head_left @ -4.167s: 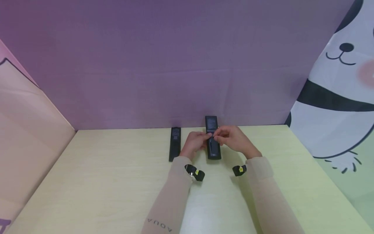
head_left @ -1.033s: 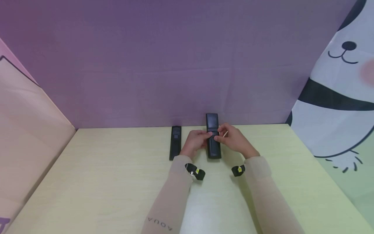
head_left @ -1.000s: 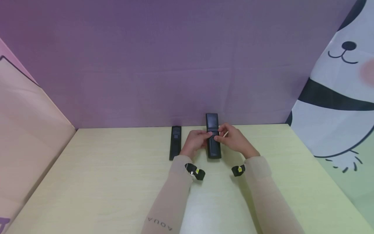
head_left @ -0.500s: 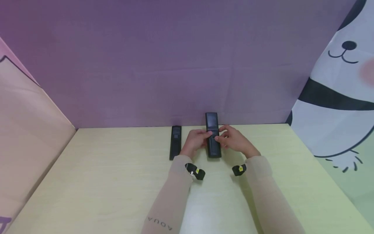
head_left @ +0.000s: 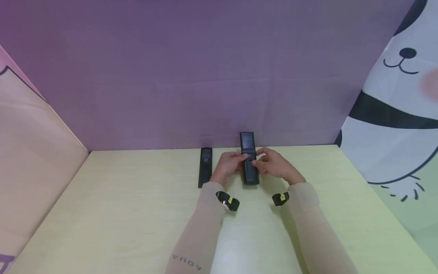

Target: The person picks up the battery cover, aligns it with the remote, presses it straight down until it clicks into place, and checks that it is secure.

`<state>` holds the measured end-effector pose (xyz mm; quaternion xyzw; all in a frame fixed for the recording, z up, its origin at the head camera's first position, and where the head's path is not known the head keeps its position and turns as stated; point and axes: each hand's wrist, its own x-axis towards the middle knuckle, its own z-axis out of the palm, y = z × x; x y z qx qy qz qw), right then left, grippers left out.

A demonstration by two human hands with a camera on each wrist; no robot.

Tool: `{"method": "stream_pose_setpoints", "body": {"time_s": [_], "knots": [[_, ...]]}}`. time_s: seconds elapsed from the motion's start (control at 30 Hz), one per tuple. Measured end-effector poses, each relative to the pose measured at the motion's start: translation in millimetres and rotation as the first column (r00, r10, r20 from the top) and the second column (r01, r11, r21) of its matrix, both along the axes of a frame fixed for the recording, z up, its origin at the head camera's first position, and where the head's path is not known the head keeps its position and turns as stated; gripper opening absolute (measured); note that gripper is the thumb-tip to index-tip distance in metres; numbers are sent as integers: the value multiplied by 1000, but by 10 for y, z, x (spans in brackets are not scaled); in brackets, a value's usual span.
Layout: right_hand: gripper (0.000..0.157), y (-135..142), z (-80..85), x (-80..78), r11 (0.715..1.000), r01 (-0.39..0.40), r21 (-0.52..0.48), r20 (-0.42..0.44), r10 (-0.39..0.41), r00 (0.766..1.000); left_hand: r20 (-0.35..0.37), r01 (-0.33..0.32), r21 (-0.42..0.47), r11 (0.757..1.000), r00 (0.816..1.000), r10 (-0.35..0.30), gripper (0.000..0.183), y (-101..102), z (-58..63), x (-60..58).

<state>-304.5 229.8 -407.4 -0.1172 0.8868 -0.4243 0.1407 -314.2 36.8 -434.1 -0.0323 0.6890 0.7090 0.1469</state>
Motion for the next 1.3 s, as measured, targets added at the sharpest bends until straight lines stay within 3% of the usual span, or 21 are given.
{"method": "stream_pose_setpoints", "body": {"time_s": [0.23, 0.4, 0.63, 1.3], "knots": [[48, 17, 5, 5, 999, 5, -38, 34, -3, 999, 5, 49, 2, 999, 999, -49, 23, -17, -17, -19], [46, 23, 10, 11, 998, 13, -56, 49, -10, 999, 13, 79, 21, 997, 997, -80, 33, -41, -28, -32], [46, 28, 24, 12, 998, 8, -65, 53, -4, 999, 3, 108, -26, 994, 994, -108, 41, -61, -13, -22], [45, 12, 13, 12, 997, 22, -67, 45, -19, 999, -29, 115, -29, 993, 993, -115, 38, -67, -31, -20]]}}
